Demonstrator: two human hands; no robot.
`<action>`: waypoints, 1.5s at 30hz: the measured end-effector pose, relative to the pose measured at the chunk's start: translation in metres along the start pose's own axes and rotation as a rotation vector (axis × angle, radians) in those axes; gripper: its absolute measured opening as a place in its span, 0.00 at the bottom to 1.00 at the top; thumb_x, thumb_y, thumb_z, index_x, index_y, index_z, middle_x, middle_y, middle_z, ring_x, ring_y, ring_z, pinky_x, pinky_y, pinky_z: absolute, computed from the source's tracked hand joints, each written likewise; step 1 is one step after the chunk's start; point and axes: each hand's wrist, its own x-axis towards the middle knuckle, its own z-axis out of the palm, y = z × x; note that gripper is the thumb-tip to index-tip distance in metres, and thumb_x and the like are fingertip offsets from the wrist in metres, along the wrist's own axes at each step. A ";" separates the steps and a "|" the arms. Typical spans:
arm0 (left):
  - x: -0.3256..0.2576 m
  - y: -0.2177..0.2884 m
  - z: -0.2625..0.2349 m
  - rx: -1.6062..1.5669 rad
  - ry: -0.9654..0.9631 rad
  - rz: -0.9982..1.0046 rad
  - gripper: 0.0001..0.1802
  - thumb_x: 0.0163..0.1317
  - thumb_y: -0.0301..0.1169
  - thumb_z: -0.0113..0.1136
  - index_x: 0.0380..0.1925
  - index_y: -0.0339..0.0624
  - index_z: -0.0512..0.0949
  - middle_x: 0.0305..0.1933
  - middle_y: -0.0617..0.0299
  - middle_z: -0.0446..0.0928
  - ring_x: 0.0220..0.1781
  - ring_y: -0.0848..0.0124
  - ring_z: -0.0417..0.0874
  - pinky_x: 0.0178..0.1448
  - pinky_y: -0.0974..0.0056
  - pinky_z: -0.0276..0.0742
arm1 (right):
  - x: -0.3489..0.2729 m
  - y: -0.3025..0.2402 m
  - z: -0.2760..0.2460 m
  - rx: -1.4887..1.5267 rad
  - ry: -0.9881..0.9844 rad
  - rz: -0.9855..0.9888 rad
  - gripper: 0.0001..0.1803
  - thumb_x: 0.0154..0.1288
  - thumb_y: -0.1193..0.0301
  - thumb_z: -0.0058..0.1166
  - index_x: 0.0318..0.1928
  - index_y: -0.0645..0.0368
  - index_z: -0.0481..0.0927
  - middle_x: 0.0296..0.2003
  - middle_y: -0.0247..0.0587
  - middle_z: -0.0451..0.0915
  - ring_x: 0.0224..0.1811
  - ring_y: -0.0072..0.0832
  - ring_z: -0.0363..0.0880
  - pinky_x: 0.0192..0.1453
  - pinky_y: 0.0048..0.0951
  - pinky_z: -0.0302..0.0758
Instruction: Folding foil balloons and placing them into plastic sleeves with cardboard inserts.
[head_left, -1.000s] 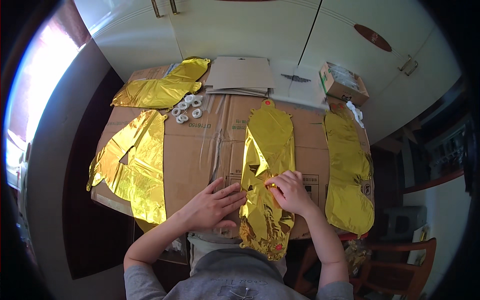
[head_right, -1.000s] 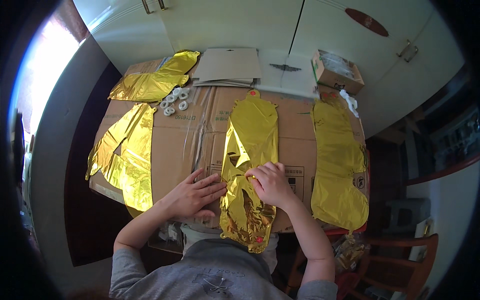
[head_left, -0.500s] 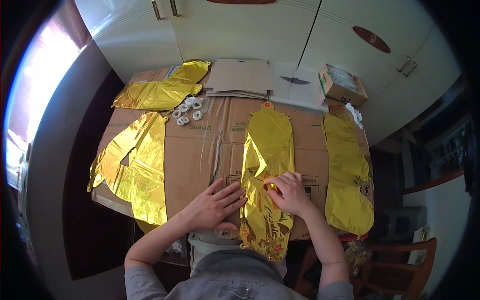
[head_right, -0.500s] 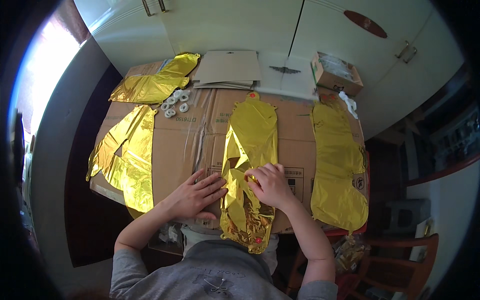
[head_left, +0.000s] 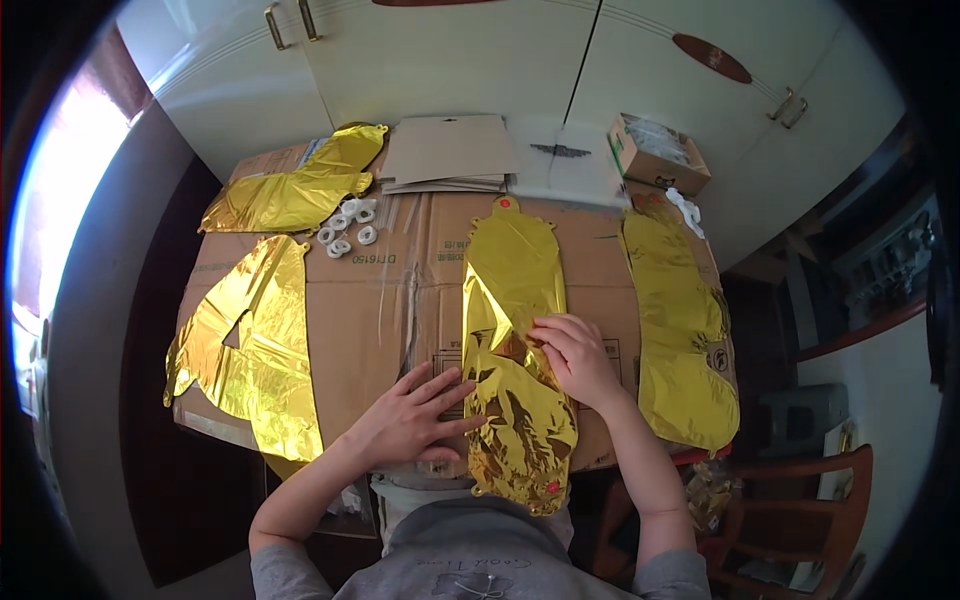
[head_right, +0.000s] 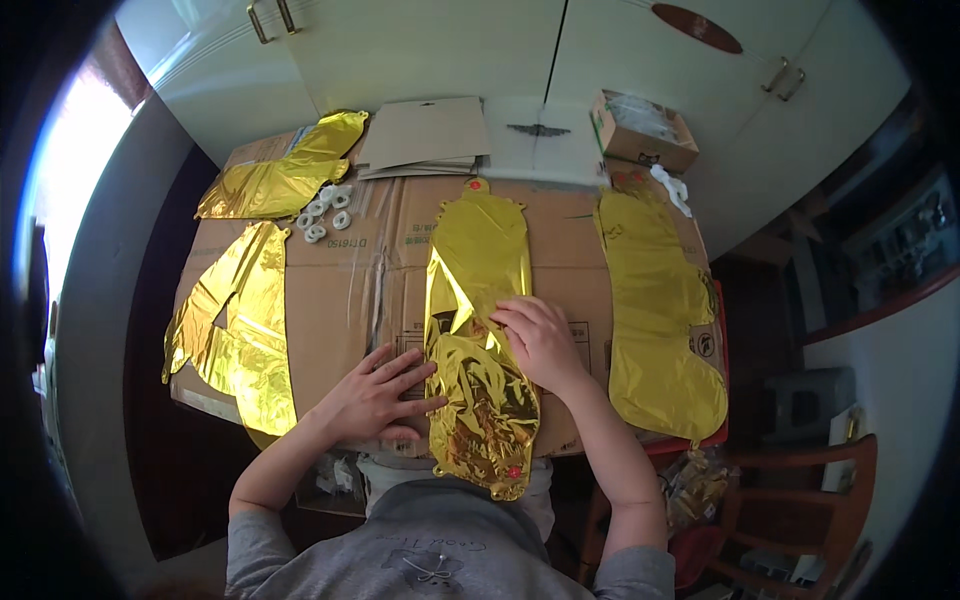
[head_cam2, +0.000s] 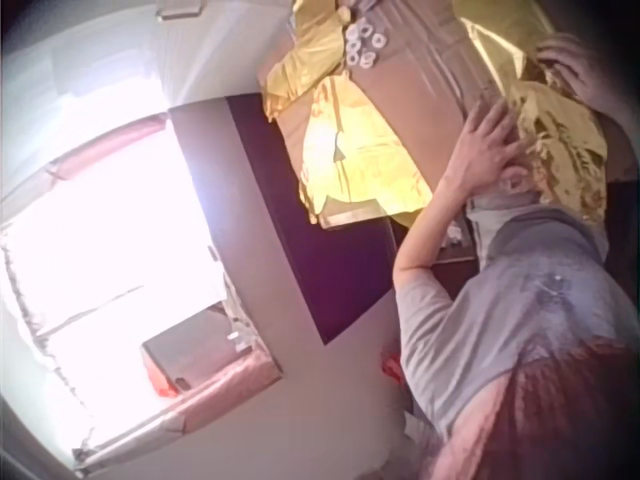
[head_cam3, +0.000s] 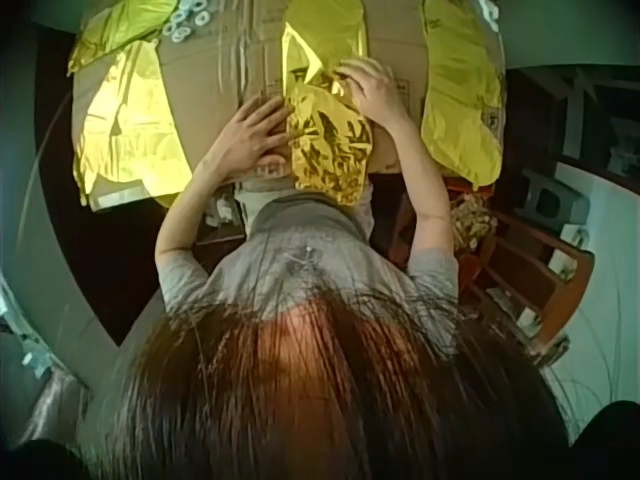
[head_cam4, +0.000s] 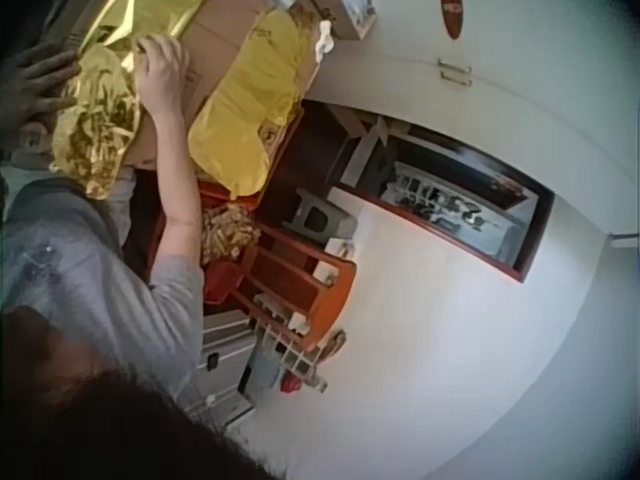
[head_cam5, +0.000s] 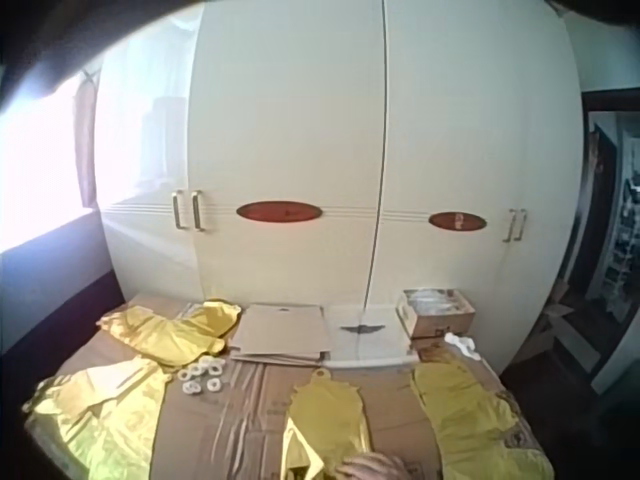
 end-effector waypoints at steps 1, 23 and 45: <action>0.000 0.000 0.000 -0.002 -0.003 -0.002 0.30 0.64 0.59 0.48 0.65 0.68 0.70 0.72 0.57 0.63 0.75 0.56 0.61 0.76 0.43 0.53 | -0.001 0.001 0.001 -0.036 -0.012 -0.009 0.12 0.63 0.74 0.56 0.47 0.54 0.82 0.50 0.35 0.80 0.58 0.35 0.74 0.63 0.42 0.66; -0.001 0.000 -0.003 -0.037 -0.028 -0.030 0.30 0.61 0.58 0.53 0.63 0.68 0.72 0.72 0.57 0.63 0.76 0.54 0.58 0.75 0.44 0.54 | -0.004 0.002 0.003 -0.155 -0.071 -0.041 0.13 0.64 0.69 0.58 0.50 0.50 0.81 0.54 0.31 0.78 0.63 0.31 0.71 0.65 0.41 0.62; -0.004 -0.003 -0.007 -0.043 -0.021 -0.007 0.32 0.58 0.63 0.56 0.60 0.66 0.74 0.73 0.57 0.62 0.75 0.51 0.60 0.73 0.42 0.57 | -0.003 -0.001 0.002 -0.175 -0.068 -0.057 0.15 0.63 0.70 0.59 0.51 0.49 0.81 0.55 0.31 0.78 0.63 0.30 0.71 0.65 0.41 0.62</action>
